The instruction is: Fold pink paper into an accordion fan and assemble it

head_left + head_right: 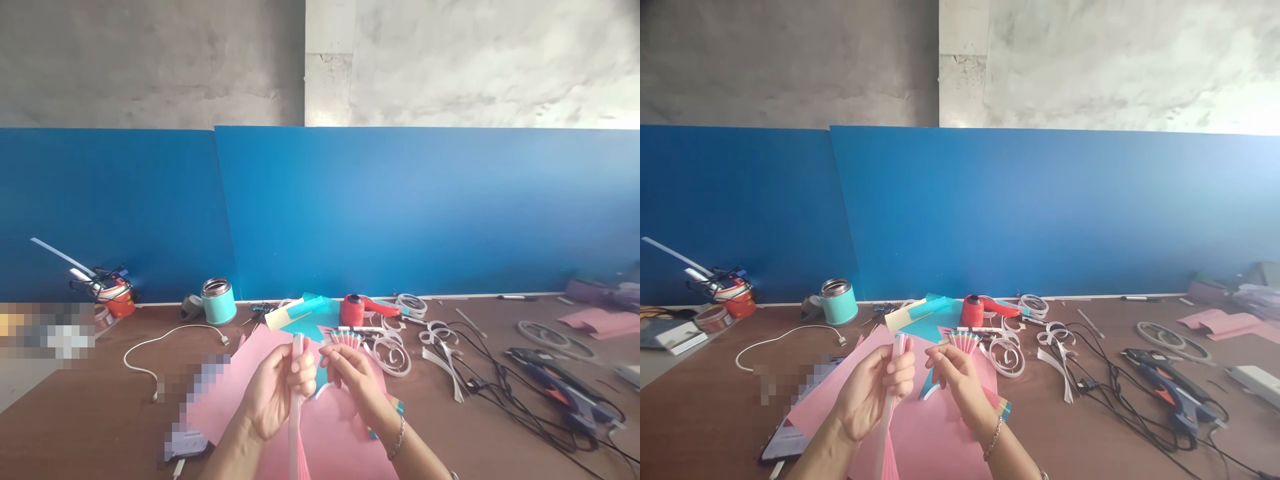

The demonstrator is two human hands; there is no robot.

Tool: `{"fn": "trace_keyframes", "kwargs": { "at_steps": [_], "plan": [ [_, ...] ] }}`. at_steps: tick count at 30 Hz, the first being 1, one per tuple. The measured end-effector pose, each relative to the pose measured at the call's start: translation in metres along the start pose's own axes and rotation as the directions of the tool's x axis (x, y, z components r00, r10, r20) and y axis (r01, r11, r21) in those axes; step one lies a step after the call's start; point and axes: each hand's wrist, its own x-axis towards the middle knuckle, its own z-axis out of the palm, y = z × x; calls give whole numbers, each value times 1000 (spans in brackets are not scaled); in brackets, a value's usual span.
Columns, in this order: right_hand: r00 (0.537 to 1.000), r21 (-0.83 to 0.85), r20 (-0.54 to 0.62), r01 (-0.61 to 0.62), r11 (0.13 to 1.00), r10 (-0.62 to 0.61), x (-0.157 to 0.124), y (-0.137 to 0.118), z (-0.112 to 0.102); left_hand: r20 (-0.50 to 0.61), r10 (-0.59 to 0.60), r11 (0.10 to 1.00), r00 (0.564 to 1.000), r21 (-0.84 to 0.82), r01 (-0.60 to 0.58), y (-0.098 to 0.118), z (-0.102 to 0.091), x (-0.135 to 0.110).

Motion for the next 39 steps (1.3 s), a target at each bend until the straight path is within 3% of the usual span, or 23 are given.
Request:
{"fn": "trace_keyframes", "kwargs": {
  "at_steps": [2,7,13,16,19,23,28,30,33,34,35,36,39],
  "plan": [
    [1000,55,6,6,998,-6,0,2,-2,22,-70,998,997,2,70,-2,-3,1],
    [994,-13,80,-78,997,79,-1,2,-5,-83,-188,918,979,340,205,-15,-22,14],
    [991,35,90,-100,994,96,4,2,-6,-50,-256,864,965,435,252,-21,-27,17],
    [994,52,75,-81,995,77,8,3,-12,-86,-150,770,985,614,171,-19,-26,15],
    [998,64,-44,-41,997,44,11,1,-18,-147,15,572,989,812,113,-13,-28,12],
    [994,103,-77,-66,993,74,12,-3,-23,-64,245,351,967,936,-27,2,-34,5],
    [972,-106,72,-218,970,226,12,-2,-27,154,538,46,829,976,-211,12,-44,9],
    [959,-165,92,-252,954,269,12,2,-27,252,620,-24,743,953,-303,8,-45,14],
    [971,-87,17,-238,967,240,13,8,-24,358,744,-191,564,923,-334,-7,-42,20],
    [976,-40,-30,-216,976,215,13,10,-22,392,761,-265,518,915,-304,-13,-42,22],
    [978,9,-79,-191,982,191,13,13,-20,424,753,-324,503,904,-277,-20,-42,24],
    [978,50,-118,-169,984,174,13,15,-17,446,724,-355,527,895,-270,-27,-43,26],
    [976,126,-129,-157,980,173,13,23,-10,388,633,-305,670,920,-245,-45,-52,34]
  ]
}}
